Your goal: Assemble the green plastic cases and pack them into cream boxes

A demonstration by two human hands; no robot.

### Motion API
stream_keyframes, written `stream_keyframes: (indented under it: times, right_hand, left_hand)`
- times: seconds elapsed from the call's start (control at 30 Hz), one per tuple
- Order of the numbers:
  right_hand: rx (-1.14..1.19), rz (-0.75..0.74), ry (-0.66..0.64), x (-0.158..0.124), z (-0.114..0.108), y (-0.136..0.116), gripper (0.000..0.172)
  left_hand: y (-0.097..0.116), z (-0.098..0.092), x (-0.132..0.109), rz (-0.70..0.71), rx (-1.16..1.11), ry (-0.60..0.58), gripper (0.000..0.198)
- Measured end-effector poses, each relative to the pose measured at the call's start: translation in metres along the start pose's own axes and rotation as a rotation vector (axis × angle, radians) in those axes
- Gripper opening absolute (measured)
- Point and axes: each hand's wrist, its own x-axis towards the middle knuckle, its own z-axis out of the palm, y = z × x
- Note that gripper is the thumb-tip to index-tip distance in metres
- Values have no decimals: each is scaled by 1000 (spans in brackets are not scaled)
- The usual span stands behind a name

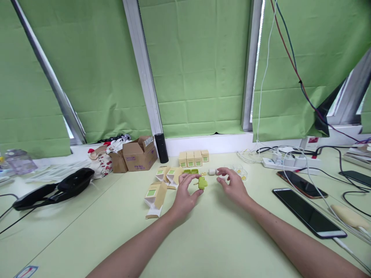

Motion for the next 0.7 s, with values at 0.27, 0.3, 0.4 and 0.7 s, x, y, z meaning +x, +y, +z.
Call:
stream_keyframes:
  times: [0.27, 0.3, 0.4, 0.7]
  right_hand:
    - [-555, -104, -85, 9, -1, 36, 36]
    - [-581, -121, -92, 9, 0, 36, 38]
    - [-641, -169, -106, 8, 3, 35, 38]
    - [-679, -155, -94, 8, 2, 33, 22]
  left_hand:
    - [-19, 1, 9, -217, -260, 4, 51]
    - [-20, 1, 9, -229, -300, -5, 53]
    - [-20, 2, 9, -256, -408, -23, 59]
    - [-14, 2, 7, -299, -535, -39, 62]
